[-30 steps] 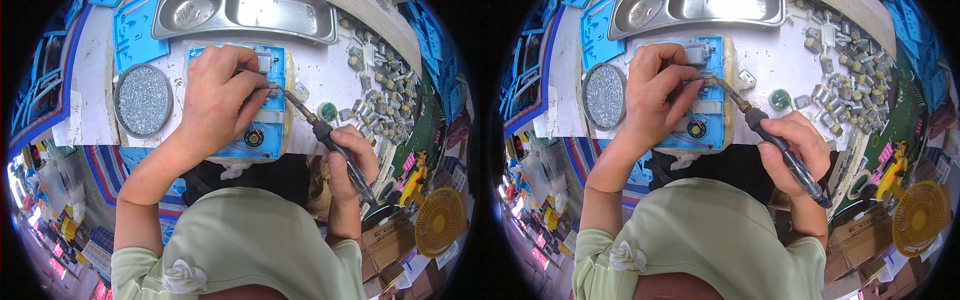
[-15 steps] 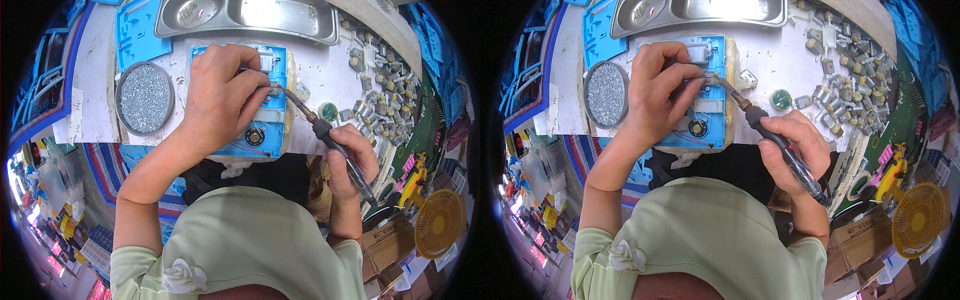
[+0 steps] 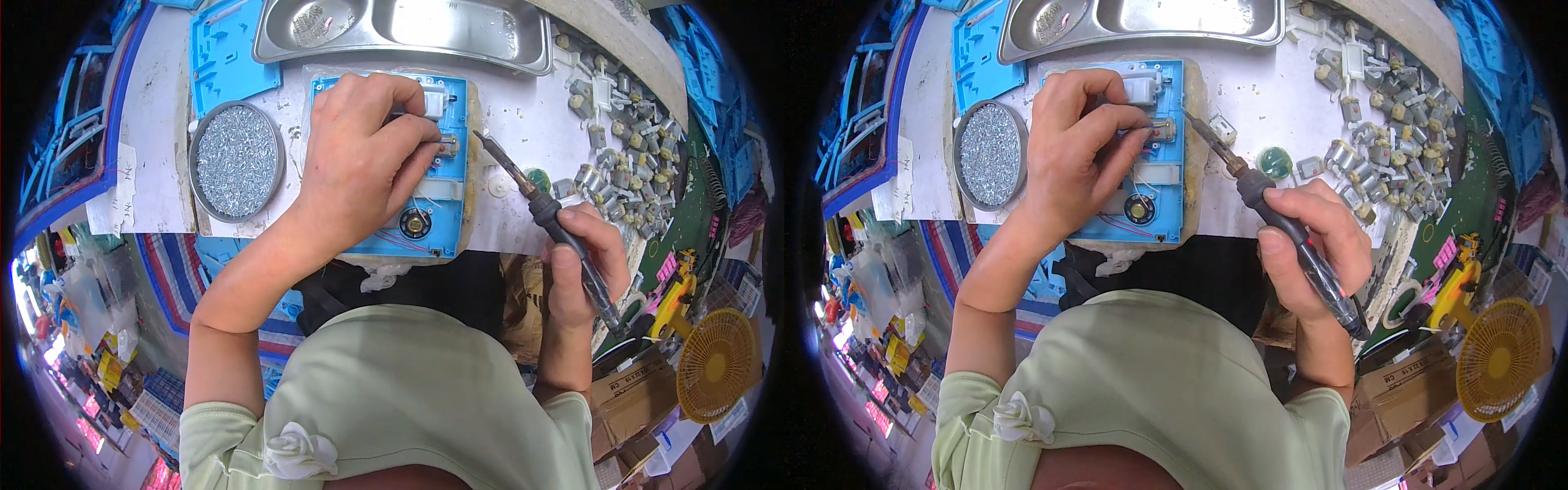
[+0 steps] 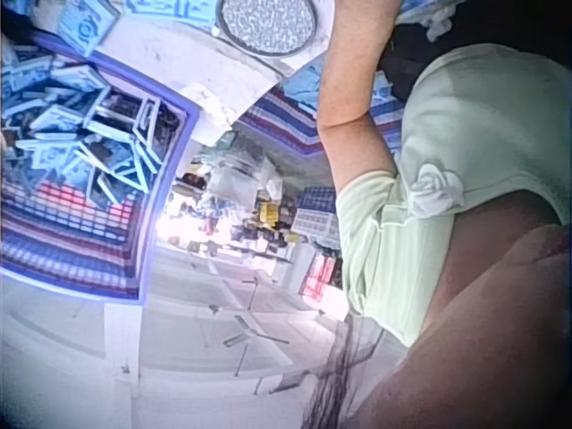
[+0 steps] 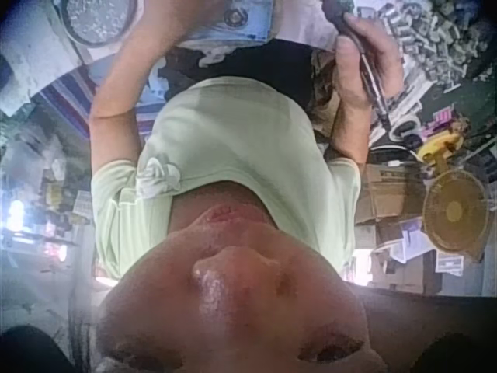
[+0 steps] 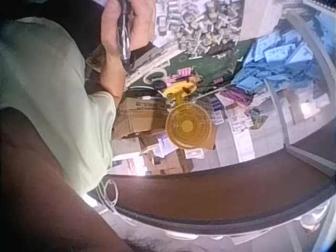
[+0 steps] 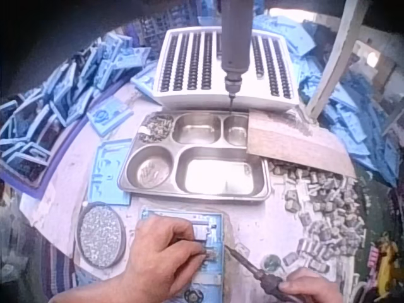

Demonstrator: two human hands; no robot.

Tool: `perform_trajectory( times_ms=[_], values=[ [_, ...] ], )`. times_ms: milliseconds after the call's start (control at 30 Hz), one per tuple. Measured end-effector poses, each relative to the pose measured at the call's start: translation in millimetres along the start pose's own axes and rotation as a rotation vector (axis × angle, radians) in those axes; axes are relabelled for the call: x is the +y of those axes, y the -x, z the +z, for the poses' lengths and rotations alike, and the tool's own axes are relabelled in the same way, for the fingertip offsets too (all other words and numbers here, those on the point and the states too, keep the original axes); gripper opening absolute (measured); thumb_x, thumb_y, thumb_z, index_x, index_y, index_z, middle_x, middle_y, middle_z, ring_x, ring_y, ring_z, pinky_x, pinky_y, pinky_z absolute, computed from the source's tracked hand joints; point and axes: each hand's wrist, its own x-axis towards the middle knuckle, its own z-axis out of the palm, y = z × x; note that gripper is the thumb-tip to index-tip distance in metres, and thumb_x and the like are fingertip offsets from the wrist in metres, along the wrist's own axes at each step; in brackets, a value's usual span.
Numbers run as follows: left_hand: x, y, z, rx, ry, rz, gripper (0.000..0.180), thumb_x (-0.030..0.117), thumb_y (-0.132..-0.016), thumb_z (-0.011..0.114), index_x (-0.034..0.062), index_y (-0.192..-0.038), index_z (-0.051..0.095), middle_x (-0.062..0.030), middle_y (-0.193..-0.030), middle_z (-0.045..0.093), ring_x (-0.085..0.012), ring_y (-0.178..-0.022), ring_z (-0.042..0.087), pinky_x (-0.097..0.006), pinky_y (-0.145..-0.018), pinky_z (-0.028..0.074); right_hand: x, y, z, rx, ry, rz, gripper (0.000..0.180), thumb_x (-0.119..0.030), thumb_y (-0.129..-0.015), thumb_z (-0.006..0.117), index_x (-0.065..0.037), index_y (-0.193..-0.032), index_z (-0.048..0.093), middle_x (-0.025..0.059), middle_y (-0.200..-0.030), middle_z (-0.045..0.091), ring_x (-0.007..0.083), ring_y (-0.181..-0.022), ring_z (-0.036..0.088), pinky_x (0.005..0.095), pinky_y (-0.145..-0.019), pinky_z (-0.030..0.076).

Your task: Soldering and assembling components into a blue plastic device housing.

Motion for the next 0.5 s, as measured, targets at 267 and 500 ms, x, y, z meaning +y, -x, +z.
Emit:
perform_trajectory(
  times_ms=[267,500],
  values=[
    [2.0,0.3,-4.1,-0.020,-0.008,-0.007,0.020,0.004,-0.074,0.081,0.0070,-0.092,0.074,-0.0065,-0.101,0.060,-0.0249,-0.090,0.055,-0.036,-0.080,0.044,1.0,-1.4,-0.9,-0.010,0.012,-0.034,0.030,-0.014,-0.088,0.077,0.005,-0.109,0.067,0.0080,-0.076,0.061,0.0147,-0.064,0.053,0.0262,-0.058,0.039],
    [-3.9,2.7,-1.9,0.055,0.045,0.017,0.017,0.010,-0.071,0.081,0.0113,-0.086,0.072,-0.0028,-0.102,0.061,-0.0235,-0.085,0.055,-0.039,-0.079,0.039,-0.3,0.9,-0.4,0.001,0.005,-0.008,0.030,-0.012,-0.087,0.077,0.005,-0.110,0.068,0.0081,-0.076,0.061,0.0149,-0.064,0.053,0.0264,-0.059,0.039]
  ],
)
